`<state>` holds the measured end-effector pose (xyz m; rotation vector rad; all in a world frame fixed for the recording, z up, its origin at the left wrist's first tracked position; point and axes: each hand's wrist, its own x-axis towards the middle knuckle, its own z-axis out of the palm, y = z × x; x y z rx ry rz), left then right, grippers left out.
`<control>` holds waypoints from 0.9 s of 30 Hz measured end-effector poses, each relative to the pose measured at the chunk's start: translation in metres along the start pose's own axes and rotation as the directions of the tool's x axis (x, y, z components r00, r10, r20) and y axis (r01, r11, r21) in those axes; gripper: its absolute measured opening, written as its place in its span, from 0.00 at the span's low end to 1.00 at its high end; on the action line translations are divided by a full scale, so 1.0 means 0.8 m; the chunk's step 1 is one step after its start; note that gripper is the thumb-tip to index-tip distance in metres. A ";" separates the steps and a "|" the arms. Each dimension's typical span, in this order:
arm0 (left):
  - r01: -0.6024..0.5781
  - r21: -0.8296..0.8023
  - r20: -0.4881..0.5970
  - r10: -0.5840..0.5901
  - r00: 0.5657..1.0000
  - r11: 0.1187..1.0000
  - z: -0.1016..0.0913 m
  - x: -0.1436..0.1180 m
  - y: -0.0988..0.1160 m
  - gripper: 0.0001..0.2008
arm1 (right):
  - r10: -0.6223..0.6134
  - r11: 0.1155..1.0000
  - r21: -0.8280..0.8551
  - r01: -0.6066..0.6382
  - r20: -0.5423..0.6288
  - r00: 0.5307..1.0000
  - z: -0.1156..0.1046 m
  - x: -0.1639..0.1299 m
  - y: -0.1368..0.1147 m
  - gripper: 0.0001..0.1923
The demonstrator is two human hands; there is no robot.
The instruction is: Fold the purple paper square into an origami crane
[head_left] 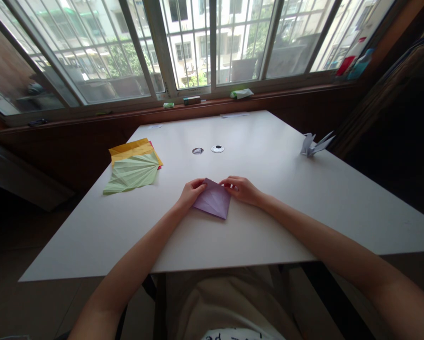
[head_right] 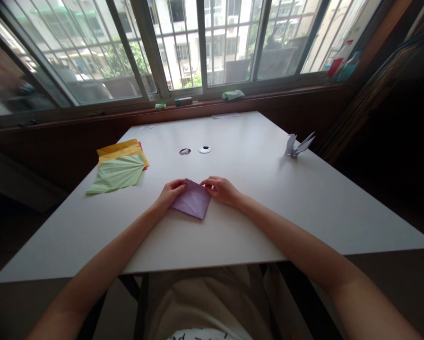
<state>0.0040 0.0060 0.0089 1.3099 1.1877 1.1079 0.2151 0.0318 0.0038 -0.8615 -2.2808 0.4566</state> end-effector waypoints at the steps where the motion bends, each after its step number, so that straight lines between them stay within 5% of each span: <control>1: 0.000 0.000 0.000 0.000 1.000 1.000 0.000 0.000 0.000 0.13 | -0.002 1.000 -0.001 0.002 -0.003 1.000 0.000 0.000 0.000 0.12; 27: -0.005 -0.007 -0.014 0.005 1.000 1.000 0.001 -0.001 0.002 0.13 | -0.004 1.000 0.010 0.004 0.010 1.000 0.001 0.000 0.004 0.12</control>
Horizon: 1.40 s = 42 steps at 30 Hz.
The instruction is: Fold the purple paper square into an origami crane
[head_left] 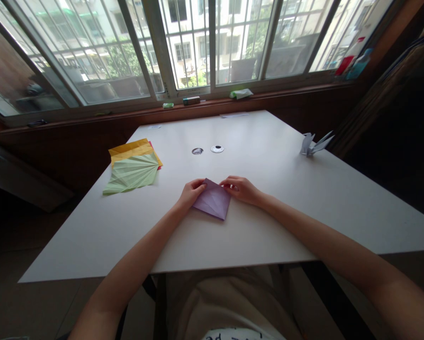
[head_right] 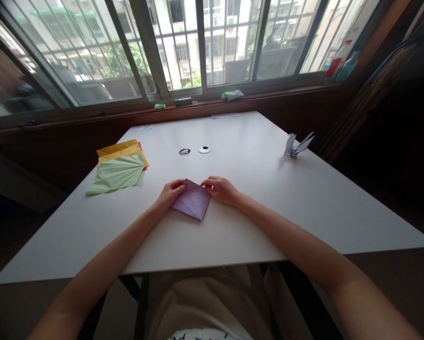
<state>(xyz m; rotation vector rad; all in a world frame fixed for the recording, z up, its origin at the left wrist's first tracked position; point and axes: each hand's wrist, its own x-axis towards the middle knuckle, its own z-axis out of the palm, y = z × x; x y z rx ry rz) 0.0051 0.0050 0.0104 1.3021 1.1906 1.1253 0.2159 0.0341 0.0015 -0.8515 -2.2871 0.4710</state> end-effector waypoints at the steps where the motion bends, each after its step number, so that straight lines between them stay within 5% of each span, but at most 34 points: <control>1: -0.001 0.003 -0.004 0.001 1.000 1.000 0.000 0.000 0.000 0.13 | -0.002 1.000 0.003 0.002 -0.002 1.000 0.000 0.000 0.001 0.12; 29: 0.028 -0.038 -0.030 -0.030 0.999 0.999 0.001 0.000 0.000 0.14 | 0.025 1.000 -0.008 -0.024 0.037 0.999 -0.005 0.001 -0.006 0.07; 42: 0.022 -0.162 -0.040 -0.029 0.999 0.987 0.001 0.005 -0.008 0.14 | 0.186 0.982 0.013 -0.187 -0.200 0.962 -0.002 0.001 0.000 0.08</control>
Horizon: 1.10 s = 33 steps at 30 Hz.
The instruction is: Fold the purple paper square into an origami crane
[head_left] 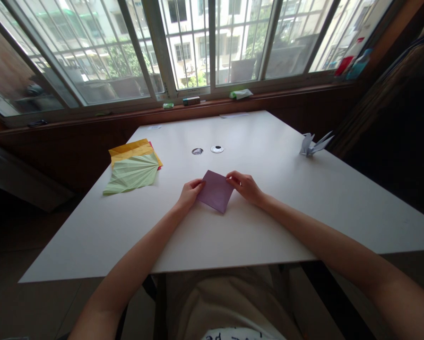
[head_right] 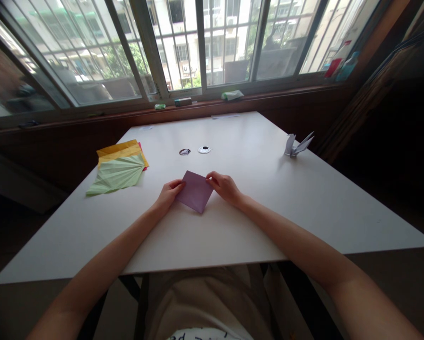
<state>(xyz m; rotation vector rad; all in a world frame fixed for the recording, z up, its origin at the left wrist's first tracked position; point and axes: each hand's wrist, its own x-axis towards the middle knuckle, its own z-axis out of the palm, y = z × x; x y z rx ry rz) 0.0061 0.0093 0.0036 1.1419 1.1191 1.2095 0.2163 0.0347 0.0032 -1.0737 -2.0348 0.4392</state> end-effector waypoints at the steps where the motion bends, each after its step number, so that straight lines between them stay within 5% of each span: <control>1: -0.004 -0.008 -0.009 0.004 1.000 1.000 0.000 0.000 -0.001 0.14 | 0.007 1.000 0.010 -0.007 -0.005 1.000 0.000 0.000 0.000 0.08; 12: 0.022 0.029 -0.028 -0.021 0.999 0.999 -0.001 -0.001 0.002 0.19 | 0.108 0.990 0.109 -0.084 -0.233 0.967 -0.003 0.001 -0.006 0.07; 25: -0.002 -0.018 -0.013 0.002 1.000 1.000 -0.005 0.000 0.002 0.27 | 0.029 0.987 0.160 -0.001 -0.174 0.984 -0.001 0.002 -0.004 0.09; 33: 0.007 -0.035 0.017 -0.007 1.000 0.999 -0.001 -0.006 0.010 0.19 | 0.209 0.944 0.307 -0.121 -0.272 0.939 -0.002 0.006 0.003 0.10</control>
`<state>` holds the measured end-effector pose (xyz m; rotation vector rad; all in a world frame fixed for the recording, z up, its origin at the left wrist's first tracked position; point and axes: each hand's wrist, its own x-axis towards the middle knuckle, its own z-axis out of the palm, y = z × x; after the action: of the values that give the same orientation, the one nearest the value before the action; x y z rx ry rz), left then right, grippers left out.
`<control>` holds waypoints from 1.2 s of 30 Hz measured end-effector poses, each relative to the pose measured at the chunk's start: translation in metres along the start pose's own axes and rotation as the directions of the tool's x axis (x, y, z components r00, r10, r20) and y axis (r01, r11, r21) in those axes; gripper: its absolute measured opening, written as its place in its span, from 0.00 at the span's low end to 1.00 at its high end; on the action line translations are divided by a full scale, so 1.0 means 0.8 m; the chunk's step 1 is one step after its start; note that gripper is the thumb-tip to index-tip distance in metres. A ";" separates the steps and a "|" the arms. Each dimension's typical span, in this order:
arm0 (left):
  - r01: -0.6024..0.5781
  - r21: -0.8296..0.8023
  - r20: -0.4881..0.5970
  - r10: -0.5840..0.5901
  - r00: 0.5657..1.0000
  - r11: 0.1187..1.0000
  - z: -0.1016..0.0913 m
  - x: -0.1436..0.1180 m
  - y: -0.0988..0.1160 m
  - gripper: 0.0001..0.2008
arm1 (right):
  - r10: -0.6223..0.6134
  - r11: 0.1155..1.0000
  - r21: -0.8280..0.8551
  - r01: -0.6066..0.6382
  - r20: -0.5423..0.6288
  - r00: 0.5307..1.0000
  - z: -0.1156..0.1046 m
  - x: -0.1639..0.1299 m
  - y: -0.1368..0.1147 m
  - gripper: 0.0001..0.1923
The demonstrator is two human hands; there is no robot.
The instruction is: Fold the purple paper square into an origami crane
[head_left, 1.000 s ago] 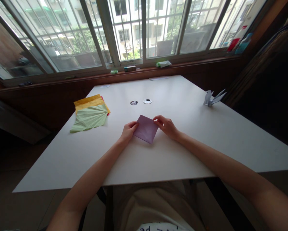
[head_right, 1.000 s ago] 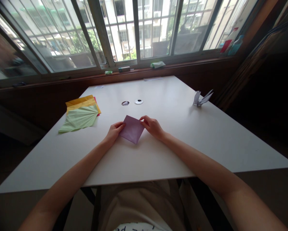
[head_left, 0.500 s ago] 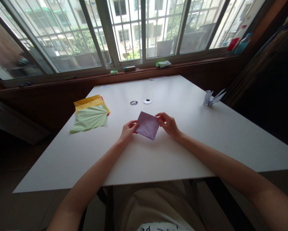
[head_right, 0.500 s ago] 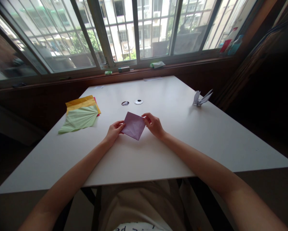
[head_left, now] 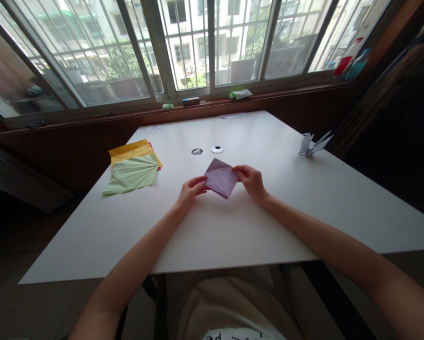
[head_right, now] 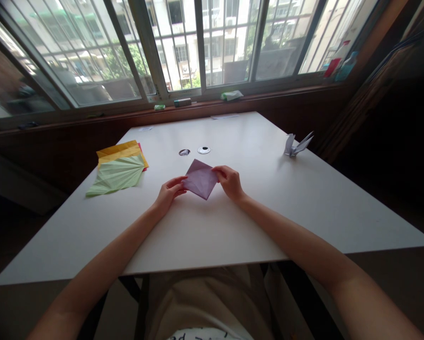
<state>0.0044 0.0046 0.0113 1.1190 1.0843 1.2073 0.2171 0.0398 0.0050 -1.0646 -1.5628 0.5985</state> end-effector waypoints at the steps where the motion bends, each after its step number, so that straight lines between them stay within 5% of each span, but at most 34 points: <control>1: 0.008 0.014 0.019 -0.008 1.000 1.000 0.000 -0.001 0.001 0.19 | 0.024 1.000 0.006 -0.024 -0.009 1.000 0.000 0.001 0.000 0.10; 13: -0.076 0.113 0.167 0.057 0.984 0.991 0.002 -0.006 0.003 0.31 | 0.029 0.998 -0.061 -0.027 0.024 0.999 -0.002 0.000 -0.006 0.10; 36: -0.057 0.203 0.129 0.031 0.991 0.977 0.001 -0.006 0.003 0.21 | -0.022 0.993 -0.116 0.029 0.057 0.998 -0.003 -0.002 -0.006 0.10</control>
<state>0.0048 0.0002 0.0139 1.3669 1.1111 1.0605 0.2181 0.0362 0.0089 -1.1213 -1.6747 0.5290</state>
